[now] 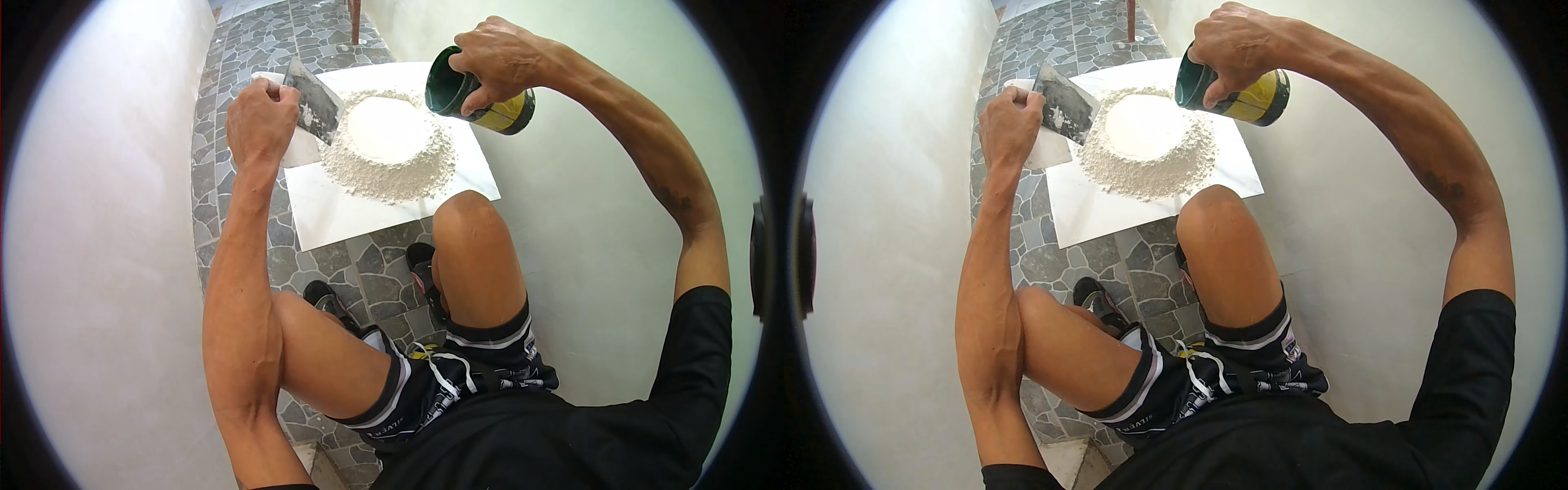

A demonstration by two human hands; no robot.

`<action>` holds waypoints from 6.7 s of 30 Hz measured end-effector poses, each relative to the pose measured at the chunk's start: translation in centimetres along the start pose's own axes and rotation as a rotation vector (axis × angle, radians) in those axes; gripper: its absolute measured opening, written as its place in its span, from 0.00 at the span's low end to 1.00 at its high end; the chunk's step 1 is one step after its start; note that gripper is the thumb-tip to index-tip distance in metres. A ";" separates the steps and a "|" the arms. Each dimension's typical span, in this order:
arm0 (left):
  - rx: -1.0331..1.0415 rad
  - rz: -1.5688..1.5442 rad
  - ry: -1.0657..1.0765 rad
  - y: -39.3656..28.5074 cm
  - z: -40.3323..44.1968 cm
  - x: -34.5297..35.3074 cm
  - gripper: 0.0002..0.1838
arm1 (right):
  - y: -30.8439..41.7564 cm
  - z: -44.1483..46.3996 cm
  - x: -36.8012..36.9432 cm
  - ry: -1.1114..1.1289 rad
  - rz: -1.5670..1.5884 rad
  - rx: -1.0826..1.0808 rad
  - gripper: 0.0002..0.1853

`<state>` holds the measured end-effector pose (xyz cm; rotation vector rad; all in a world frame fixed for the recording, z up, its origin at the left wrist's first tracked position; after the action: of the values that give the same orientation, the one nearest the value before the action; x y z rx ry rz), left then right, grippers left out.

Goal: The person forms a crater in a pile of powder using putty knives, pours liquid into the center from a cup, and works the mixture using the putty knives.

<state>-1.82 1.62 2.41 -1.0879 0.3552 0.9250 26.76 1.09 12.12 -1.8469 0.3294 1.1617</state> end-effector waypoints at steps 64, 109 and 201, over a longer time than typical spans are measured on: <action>-0.015 0.010 -0.022 0.1 0.0 0.0 0.13 | 0.8 2.2 -1.2 0.081 -0.008 -0.014 0.27; -0.006 0.002 -0.055 0.0 0.0 0.1 0.13 | 1.8 2.5 -2.0 0.069 -0.048 -0.040 0.27; -0.113 0.049 -0.053 1.2 0.6 0.3 0.15 | 1.7 -14.7 8.1 -0.334 0.531 0.689 0.30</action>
<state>-2.66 2.45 1.77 -1.1596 0.2897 1.0258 38.54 -9.79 6.74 -0.9650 0.9316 1.4451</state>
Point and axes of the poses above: each hand's wrist, its own z-axis towards the middle knuckle, its own x-axis out of the palm, y = z × x, the point moved 2 cm from there along z, towards the middle knuckle
